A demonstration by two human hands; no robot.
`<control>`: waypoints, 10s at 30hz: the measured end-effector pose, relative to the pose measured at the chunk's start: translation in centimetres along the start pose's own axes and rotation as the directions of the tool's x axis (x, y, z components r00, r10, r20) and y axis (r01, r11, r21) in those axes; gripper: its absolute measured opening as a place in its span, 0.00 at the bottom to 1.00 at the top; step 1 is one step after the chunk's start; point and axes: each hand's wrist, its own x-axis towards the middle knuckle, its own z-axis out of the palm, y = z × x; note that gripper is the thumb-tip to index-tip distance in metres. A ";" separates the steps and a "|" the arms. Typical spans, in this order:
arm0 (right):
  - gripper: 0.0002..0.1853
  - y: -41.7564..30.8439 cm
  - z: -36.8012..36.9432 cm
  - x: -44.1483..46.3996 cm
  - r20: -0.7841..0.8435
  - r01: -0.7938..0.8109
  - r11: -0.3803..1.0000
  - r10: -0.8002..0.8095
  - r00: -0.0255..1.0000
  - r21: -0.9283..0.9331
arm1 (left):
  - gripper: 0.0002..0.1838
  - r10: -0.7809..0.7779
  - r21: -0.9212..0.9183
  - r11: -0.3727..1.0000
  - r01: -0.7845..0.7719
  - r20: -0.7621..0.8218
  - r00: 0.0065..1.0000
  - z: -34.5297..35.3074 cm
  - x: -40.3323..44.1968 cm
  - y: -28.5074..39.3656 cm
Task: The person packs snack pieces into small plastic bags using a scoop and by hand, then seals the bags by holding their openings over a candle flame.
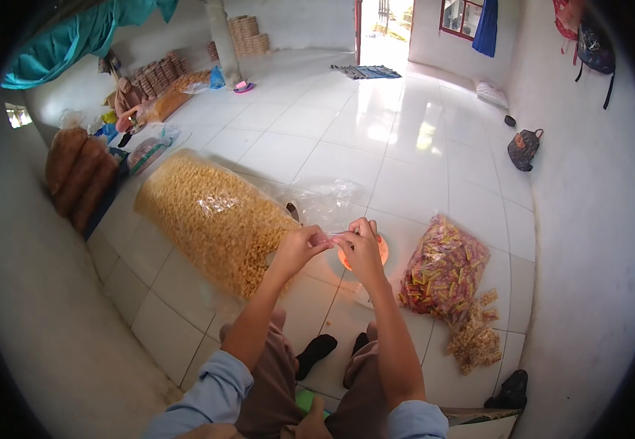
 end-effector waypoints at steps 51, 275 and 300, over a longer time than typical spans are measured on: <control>0.11 3.1 -1.7 -0.1 0.396 -0.435 0.754 0.250 0.883 0.493 | 0.13 -0.058 -0.136 0.987 0.090 0.224 0.973 -1.3 -0.7 -2.5; 0.06 1.2 -14.1 0.6 -0.234 -0.155 0.691 0.434 0.870 0.706 | 0.22 0.170 -0.891 0.441 0.102 0.195 0.966 11.4 4.5 12.0; 0.09 30.9 -6.0 -25.6 -0.199 -0.693 0.670 0.666 0.719 -0.265 | 0.31 -0.009 -0.605 0.762 0.230 0.346 0.938 38.0 -2.5 -4.4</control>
